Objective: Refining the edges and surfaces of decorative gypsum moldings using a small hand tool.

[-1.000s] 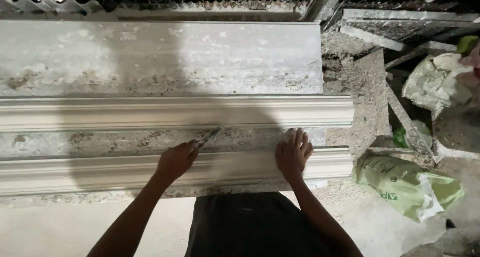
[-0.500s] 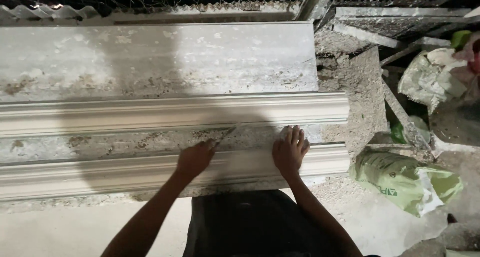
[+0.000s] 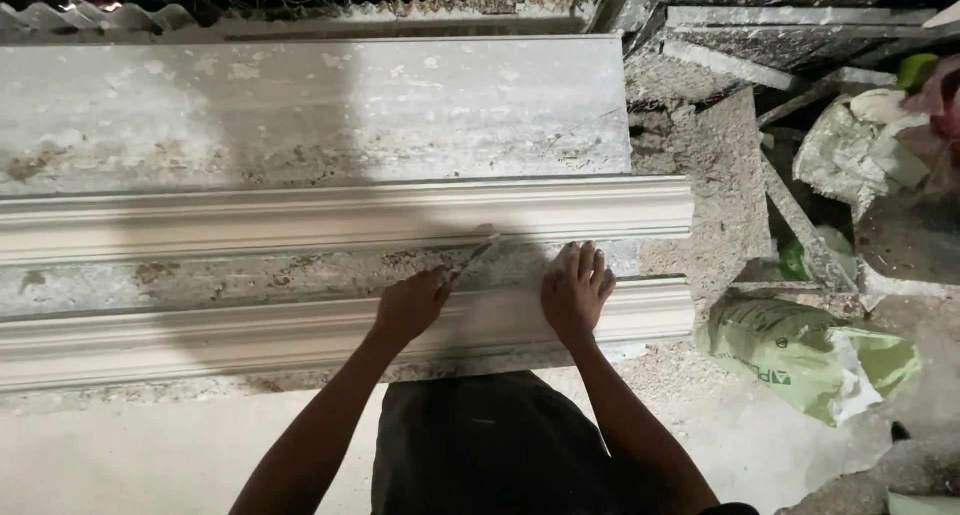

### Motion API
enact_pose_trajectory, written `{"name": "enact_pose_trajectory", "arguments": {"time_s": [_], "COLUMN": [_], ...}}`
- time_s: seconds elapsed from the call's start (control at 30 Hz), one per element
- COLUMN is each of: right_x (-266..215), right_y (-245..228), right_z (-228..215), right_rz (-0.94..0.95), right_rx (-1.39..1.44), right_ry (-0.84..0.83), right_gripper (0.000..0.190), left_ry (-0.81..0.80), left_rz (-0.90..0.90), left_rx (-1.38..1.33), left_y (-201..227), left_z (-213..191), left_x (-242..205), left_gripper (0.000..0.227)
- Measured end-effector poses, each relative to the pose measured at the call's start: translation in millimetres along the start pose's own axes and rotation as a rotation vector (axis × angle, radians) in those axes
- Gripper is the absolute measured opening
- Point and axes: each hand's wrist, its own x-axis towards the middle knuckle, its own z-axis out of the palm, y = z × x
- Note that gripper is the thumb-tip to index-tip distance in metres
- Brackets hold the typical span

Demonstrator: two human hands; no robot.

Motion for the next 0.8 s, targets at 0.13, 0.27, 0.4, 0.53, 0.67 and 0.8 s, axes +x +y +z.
{"name": "enact_pose_trajectory", "arguments": {"time_s": [0.13,0.27,0.4,0.53,0.67,0.8], "right_x": [-0.7,1.4,1.6,0.3,0.8,0.2], "right_y": [1.1,-0.3,2.8,3.1,2.4,0.7], "right_z": [-1.7,-2.8,-1.0,-7.8,-7.5,-6.0], "right_rz": [0.017,-0.003,-0.024,-0.007,0.010,-0.027], "right_rx": [0.036,0.018,-0.006,0.027,0.007,0.004], "right_ry": [-0.056,-0.052,-0.057,-0.129,-0.147,-0.010], "right_gripper": [0.071,0.067,0.066,0.067,0.069,0.066], "left_ry": [0.016,0.082,-0.018,-0.068,-0.072,-0.076], "left_rz": [-0.043,-0.027,-0.025,-0.010,-0.013,-0.021], "left_rx": [0.006,-0.036,-0.050,-0.030,-0.023,-0.020], "left_y": [-12.6,-8.1,12.3,16.7,11.0,14.7], "left_z": [-9.5,-7.8,-8.9,-9.0,-18.3,-0.7], "left_x": [-11.5,-10.8,-0.9,8.2,3.4,10.6], "left_gripper": [0.047,0.042,0.046,0.049,0.046,0.049]}}
